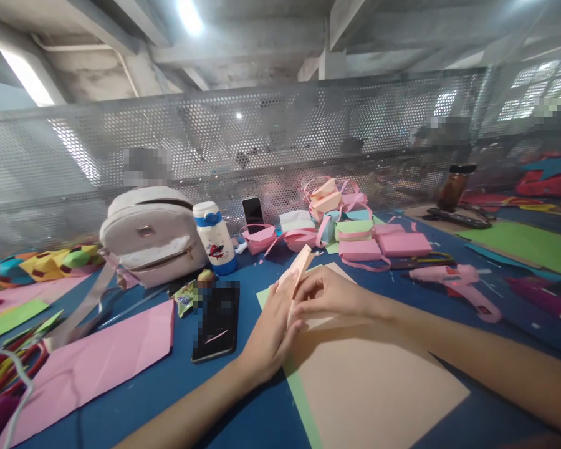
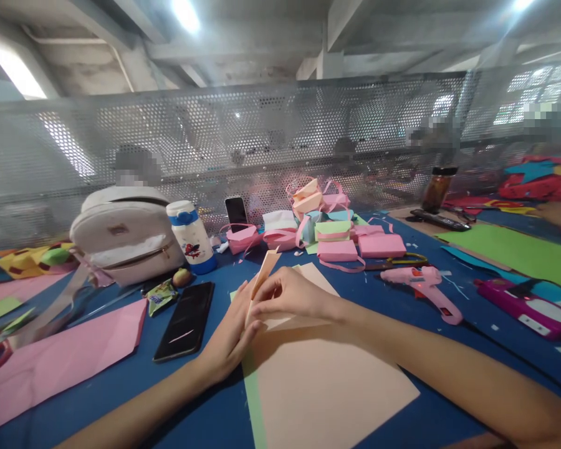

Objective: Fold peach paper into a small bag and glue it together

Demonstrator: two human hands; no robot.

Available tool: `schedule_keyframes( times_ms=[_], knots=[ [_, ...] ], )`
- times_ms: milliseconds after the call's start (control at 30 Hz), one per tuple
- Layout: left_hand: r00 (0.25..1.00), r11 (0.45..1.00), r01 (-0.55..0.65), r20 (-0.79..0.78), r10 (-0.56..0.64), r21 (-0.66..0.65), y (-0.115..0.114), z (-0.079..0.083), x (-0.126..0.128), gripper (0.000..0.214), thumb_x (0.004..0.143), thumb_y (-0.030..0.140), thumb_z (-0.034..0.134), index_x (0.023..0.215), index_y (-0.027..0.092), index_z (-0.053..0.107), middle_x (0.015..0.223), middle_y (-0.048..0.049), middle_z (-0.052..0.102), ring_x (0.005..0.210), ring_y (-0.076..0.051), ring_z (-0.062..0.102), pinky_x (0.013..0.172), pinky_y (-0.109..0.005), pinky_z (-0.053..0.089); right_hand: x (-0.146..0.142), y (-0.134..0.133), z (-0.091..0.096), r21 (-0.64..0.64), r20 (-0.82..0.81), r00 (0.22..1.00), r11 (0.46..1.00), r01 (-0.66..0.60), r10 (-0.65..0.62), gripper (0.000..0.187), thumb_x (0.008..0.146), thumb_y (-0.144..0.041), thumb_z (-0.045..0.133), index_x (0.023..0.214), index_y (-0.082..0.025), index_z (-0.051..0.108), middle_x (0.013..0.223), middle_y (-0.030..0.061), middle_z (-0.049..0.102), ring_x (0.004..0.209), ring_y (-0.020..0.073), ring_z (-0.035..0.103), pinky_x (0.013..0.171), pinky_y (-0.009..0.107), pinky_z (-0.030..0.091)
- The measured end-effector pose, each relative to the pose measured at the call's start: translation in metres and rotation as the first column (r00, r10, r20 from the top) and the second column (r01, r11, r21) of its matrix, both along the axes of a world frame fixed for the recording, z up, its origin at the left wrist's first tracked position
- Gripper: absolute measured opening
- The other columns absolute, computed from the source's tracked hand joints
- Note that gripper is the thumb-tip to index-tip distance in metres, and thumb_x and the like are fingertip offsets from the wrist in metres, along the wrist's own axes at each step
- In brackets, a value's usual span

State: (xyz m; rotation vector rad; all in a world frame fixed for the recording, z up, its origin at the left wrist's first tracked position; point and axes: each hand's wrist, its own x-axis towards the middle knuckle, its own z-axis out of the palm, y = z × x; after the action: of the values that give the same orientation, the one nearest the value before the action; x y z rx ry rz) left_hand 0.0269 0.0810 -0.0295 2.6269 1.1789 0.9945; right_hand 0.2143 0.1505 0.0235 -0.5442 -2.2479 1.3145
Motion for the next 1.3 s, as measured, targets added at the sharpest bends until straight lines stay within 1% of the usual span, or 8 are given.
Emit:
schedule_keyframes(
  times_ms=[233,367,467,733,900,1067,1167,1300],
  knots=[
    [0.984,0.988,-0.132,-0.111,0.140,0.079,0.000,0.000,0.002,0.053,0.104,0.025,0.029,0.155,0.023,0.016,0.158,-0.0139,0.034,0.147,-0.029,0.030,0.120,-0.057,0.020,0.000,-0.005,0.007,0.193,0.081,0.997,0.981,-0.023,0.007,0.022,0.090,-0.033,0.062,0.081,-0.016,0.074,0.084,0.0029,0.072,0.073,0.0146,0.061,0.066,0.023,0.042],
    [0.975,0.983,-0.143,-0.155,0.160,0.114,0.002,-0.001,0.002,0.053,0.103,0.022,0.030,0.155,0.022,0.019,0.158,-0.0138,0.035,0.140,-0.027,0.041,0.120,-0.055,0.021,-0.001,-0.011,0.009,0.307,0.086,0.986,0.945,0.109,-0.142,0.012,0.086,-0.027,0.068,0.080,-0.018,0.072,0.079,0.0012,0.073,0.071,0.0149,0.063,0.068,0.024,0.042],
    [0.974,0.985,-0.121,-0.179,0.142,0.123,0.002,-0.003,0.002,0.052,0.102,0.022,0.030,0.154,0.022,0.022,0.159,-0.0127,0.032,0.142,-0.027,0.038,0.121,-0.054,0.020,-0.001,-0.014,0.011,0.339,0.080,0.966,0.918,0.204,-0.245,0.005,0.080,-0.024,0.075,0.077,-0.020,0.073,0.078,-0.0001,0.074,0.070,0.0147,0.064,0.067,0.024,0.042],
    [0.966,0.980,-0.099,-0.218,0.136,0.174,0.002,-0.004,0.001,0.047,0.103,0.021,0.028,0.149,0.019,0.033,0.152,-0.0129,0.043,0.143,-0.026,0.035,0.121,-0.054,0.019,0.002,-0.014,0.013,0.544,0.062,0.981,0.830,0.121,-0.183,0.008,0.086,-0.025,0.072,0.079,-0.020,0.071,0.093,0.0013,0.070,0.085,0.0167,0.062,0.078,0.027,0.042],
    [0.958,0.968,-0.067,-0.257,0.130,0.241,0.002,-0.002,0.002,0.044,0.100,0.018,0.032,0.142,0.018,0.045,0.136,-0.0116,0.058,0.136,-0.026,0.043,0.121,-0.055,0.020,0.003,-0.008,0.012,0.679,0.096,0.994,0.734,-0.026,-0.053,0.009,0.091,-0.025,0.067,0.086,-0.018,0.067,0.091,0.0021,0.068,0.086,0.0163,0.060,0.074,0.025,0.041],
    [0.941,0.930,-0.071,-0.285,0.183,0.361,0.003,-0.002,0.003,0.039,0.097,0.018,0.034,0.125,0.016,0.061,0.122,-0.0115,0.065,0.131,-0.027,0.049,0.120,-0.056,0.023,0.004,-0.006,0.013,0.745,0.121,0.991,0.665,-0.055,-0.054,0.009,0.092,-0.027,0.066,0.094,-0.017,0.066,0.091,0.0027,0.066,0.083,0.0161,0.059,0.071,0.025,0.041],
    [0.936,0.905,-0.056,-0.294,0.195,0.422,0.004,-0.003,0.002,0.036,0.097,0.019,0.036,0.114,0.015,0.067,0.113,-0.0096,0.068,0.129,-0.026,0.051,0.122,-0.054,0.019,0.003,-0.006,0.012,0.820,0.146,0.988,0.565,-0.090,-0.053,0.013,0.095,-0.026,0.061,0.105,-0.020,0.067,0.094,0.0031,0.068,0.086,0.0171,0.058,0.073,0.027,0.041],
    [0.924,0.899,-0.070,-0.311,0.221,0.431,0.004,-0.002,0.002,0.033,0.096,0.020,0.039,0.110,0.015,0.068,0.120,-0.0106,0.066,0.137,-0.029,0.044,0.122,-0.054,0.018,0.002,-0.007,0.011,0.916,0.175,0.980,0.380,-0.127,-0.096,0.016,0.099,-0.023,0.054,0.091,-0.018,0.067,0.092,0.0039,0.069,0.088,0.0187,0.055,0.075,0.030,0.040]
  ],
)
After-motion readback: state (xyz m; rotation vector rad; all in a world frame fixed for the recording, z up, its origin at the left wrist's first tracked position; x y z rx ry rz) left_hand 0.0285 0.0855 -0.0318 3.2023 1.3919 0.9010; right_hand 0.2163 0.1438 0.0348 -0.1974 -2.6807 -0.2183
